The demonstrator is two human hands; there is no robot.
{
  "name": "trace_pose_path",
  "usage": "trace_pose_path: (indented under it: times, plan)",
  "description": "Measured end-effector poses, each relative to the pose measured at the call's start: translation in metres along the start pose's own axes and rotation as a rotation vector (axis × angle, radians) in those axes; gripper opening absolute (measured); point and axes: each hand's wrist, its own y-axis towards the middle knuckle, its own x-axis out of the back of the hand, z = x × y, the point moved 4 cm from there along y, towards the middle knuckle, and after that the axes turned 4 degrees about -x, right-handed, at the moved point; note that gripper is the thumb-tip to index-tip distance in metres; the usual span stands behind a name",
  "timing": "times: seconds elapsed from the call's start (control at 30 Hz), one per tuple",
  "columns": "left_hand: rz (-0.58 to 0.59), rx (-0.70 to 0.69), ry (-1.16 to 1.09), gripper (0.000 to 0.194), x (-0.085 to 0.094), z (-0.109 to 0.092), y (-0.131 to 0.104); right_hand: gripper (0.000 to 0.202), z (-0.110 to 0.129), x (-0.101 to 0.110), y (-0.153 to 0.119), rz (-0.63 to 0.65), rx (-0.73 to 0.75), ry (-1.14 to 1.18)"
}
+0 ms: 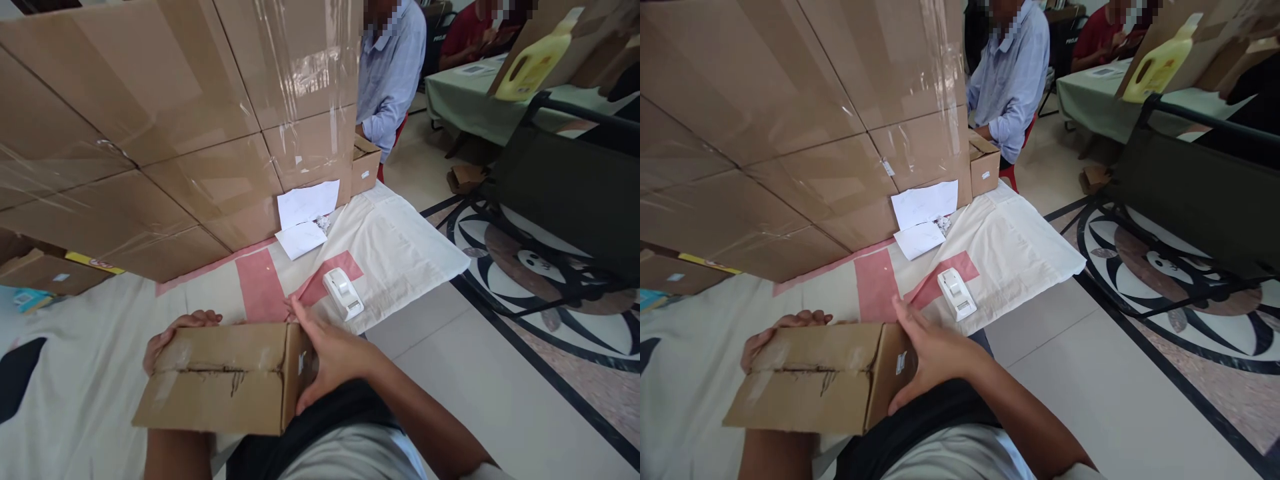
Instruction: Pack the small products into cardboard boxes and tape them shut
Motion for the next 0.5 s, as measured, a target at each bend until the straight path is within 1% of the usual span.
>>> trace_pose_path:
  times: [0.13,0.2,0.27,0.33,0.4,0.43,0.5]
  plan:
    - [-0.009,0.01,-0.001,0.031,-0.001,0.003,-0.003,0.163,0.014,-0.019,-0.006,-0.093,0.113,-0.149]
    - [-0.006,0.015,-0.032,0.033,-0.004,0.006,-0.007,0.159,0.014,-0.026,-0.011,-0.147,0.183,-0.134]
    - [-0.056,0.056,-0.098,0.037,-0.006,0.01,-0.012,0.152,0.008,-0.025,-0.018,-0.181,0.192,-0.069]
    - [-0.159,0.173,-0.114,0.038,-0.002,0.018,-0.017,0.145,0.002,-0.016,-0.029,-0.227,0.13,-0.024]
    - [-0.268,0.262,-0.097,0.035,0.004,0.023,-0.019,0.137,0.001,0.001,-0.047,-0.34,0.078,-0.024]
    - [-0.301,0.264,-0.099,0.033,0.007,0.024,-0.018,0.132,0.004,0.012,-0.058,-0.424,0.078,-0.034]
    - [-0.295,0.195,-0.121,0.033,0.01,0.025,-0.011,0.119,0.015,0.037,-0.082,-0.648,0.092,-0.078]
